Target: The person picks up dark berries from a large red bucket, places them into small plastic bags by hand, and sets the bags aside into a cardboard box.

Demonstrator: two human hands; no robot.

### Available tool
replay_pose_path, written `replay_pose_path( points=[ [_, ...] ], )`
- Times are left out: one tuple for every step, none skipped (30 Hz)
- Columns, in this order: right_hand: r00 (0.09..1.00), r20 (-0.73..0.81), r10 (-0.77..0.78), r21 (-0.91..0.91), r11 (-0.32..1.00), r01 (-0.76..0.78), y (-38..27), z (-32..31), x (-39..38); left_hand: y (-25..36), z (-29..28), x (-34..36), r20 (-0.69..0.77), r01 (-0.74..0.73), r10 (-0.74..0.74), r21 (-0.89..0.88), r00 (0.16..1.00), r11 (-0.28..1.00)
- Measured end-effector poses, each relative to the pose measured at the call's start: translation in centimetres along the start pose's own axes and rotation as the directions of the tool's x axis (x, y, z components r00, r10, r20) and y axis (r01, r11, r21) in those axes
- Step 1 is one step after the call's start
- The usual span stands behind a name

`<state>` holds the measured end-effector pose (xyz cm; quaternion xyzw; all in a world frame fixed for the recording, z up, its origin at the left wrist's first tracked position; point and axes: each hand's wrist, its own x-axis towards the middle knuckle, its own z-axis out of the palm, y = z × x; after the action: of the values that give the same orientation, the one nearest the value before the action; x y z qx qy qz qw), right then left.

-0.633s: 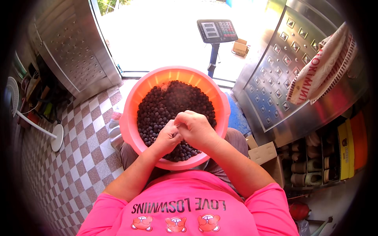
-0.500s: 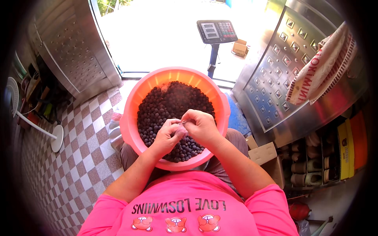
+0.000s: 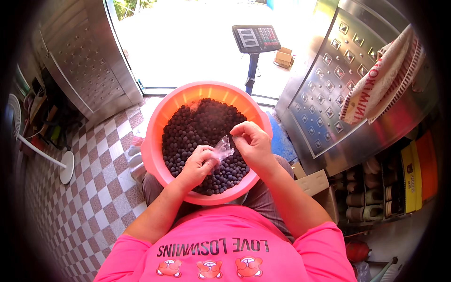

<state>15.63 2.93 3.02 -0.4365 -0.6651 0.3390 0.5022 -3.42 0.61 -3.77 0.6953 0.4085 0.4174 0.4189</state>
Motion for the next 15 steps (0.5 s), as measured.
replay_pose_path(
  points=[
    [0.995,0.081,-0.049,-0.079,0.995,0.056,-1.7,-0.4,-0.1,0.1,-0.1,0.0,-0.002,0.002,-0.002,-0.001,1.0,1.0],
    [0.995,0.082,-0.049,-0.078,0.995,0.055,-2.7,-0.5,0.0,0.5,-0.2,0.0,0.03,0.115,-0.112,-0.103,0.993,0.988],
    [0.941,0.218,-0.259,-0.231,0.923,0.308,-3.6,-0.2,0.1,0.6,-0.2,0.0,0.073,0.228,-0.217,-0.199,0.973,0.953],
    [0.824,0.377,-0.422,-0.339,0.765,0.547,-4.3,0.0,0.1,0.5,-0.2,0.0,0.074,0.227,-0.216,-0.2,0.974,0.953],
    [0.78,0.482,-0.399,-0.402,0.691,0.601,-4.7,0.5,-0.3,0.2,-0.2,0.1,0.113,0.253,-0.231,-0.266,0.967,0.93],
    [0.78,0.482,-0.399,-0.402,0.69,0.602,-4.4,0.8,-0.5,0.1,-0.2,0.1,0.151,0.28,-0.242,-0.33,0.958,0.902],
    [0.736,0.546,-0.401,-0.466,0.585,0.664,-3.6,1.0,-0.6,0.4,-0.4,0.2,0.154,0.279,-0.24,-0.331,0.958,0.902],
    [0.69,0.608,-0.392,-0.514,0.468,0.719,-3.0,1.1,-0.7,0.8,-0.5,0.3,0.212,0.3,-0.239,-0.338,0.948,0.892],
    [0.691,0.592,-0.416,-0.528,0.448,0.722,-2.8,1.1,-0.5,1.0,-0.6,0.4,0.268,0.322,-0.237,-0.344,0.934,0.882],
    [0.689,0.593,-0.417,-0.526,0.446,0.724,-2.3,0.9,-0.4,0.9,-0.6,0.4,0.265,0.321,-0.236,-0.345,0.935,0.882],
    [0.714,0.657,-0.241,-0.552,0.491,0.674,-1.5,0.6,-0.4,0.6,-0.5,0.3,0.264,0.317,-0.24,-0.307,0.934,0.897],
    [0.711,0.701,-0.057,-0.584,0.525,0.619,-1.2,0.3,-0.3,0.4,-0.5,0.3,0.264,0.313,-0.243,-0.269,0.933,0.911],
    [0.717,0.688,-0.116,-0.578,0.51,0.637,-1.3,0.3,-0.2,0.5,-0.5,0.2,0.262,0.315,-0.245,-0.27,0.933,0.91],
    [0.715,0.689,-0.116,-0.576,0.511,0.638,-1.2,0.4,-0.3,0.8,-0.5,0.2,0.256,0.326,-0.258,-0.275,0.932,0.905],
    [0.803,0.594,-0.054,-0.506,0.751,0.425,-0.8,0.5,-0.5,0.9,-0.5,0.3,0.25,0.337,-0.271,-0.28,0.93,0.899]
  ],
)
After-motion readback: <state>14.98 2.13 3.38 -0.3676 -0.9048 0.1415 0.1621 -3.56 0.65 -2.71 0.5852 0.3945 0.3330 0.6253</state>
